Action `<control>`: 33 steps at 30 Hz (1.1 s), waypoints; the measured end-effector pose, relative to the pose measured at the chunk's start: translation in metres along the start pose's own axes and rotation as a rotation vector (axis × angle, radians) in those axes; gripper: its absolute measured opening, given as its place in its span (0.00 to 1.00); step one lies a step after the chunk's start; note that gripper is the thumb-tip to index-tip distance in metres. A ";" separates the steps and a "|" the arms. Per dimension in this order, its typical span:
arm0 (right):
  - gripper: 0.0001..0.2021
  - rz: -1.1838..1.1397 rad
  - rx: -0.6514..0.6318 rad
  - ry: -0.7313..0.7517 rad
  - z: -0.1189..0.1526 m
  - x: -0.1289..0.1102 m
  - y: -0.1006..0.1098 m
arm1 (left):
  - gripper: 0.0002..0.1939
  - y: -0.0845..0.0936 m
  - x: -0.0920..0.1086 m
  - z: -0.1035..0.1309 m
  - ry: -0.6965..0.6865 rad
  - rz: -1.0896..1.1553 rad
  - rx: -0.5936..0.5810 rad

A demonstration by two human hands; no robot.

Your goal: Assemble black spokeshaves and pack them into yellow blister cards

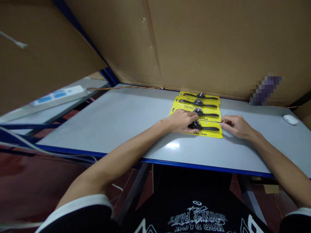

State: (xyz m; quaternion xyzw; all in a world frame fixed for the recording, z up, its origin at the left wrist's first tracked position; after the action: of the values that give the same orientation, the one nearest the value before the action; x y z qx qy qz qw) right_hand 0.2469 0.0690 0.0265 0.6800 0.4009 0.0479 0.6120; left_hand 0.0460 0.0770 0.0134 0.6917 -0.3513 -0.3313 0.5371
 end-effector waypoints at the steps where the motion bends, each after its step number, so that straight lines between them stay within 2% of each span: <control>1: 0.14 0.010 0.012 -0.002 0.000 0.000 0.000 | 0.33 0.000 0.002 0.001 -0.013 0.006 0.003; 5: 0.16 0.027 0.032 0.024 -0.002 -0.006 -0.002 | 0.32 0.001 0.002 0.003 -0.036 -0.004 0.046; 11: 0.16 -0.002 0.087 0.011 -0.003 -0.003 -0.005 | 0.30 -0.002 -0.013 0.001 0.033 0.005 0.114; 15: 0.17 -0.018 0.189 -0.040 0.000 0.003 0.001 | 0.33 -0.007 -0.019 -0.002 0.140 0.087 0.068; 20: 0.12 -0.060 0.266 -0.052 0.002 0.001 0.008 | 0.37 -0.006 -0.022 -0.005 0.210 0.197 -0.004; 27: 0.14 -0.011 0.088 -0.109 -0.007 0.005 -0.009 | 0.35 -0.006 -0.027 -0.004 0.244 0.239 -0.020; 33: 0.15 0.001 0.080 -0.131 -0.007 0.006 -0.008 | 0.35 -0.007 -0.024 -0.004 0.237 0.225 -0.008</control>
State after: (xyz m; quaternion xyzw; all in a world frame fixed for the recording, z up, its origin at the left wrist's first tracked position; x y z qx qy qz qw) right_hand 0.2437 0.0778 0.0188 0.7058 0.3615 -0.0126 0.6091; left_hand 0.0380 0.1003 0.0097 0.6801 -0.3595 -0.1867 0.6110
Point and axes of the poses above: each hand's wrist, its own z-axis away from the middle knuckle, its own y-axis out of the back of the hand, x = y × z, the point moved 9 cm from there along -z, towards the middle knuckle, and after that the axes turned 2 degrees about y, right-handed, at the moved point
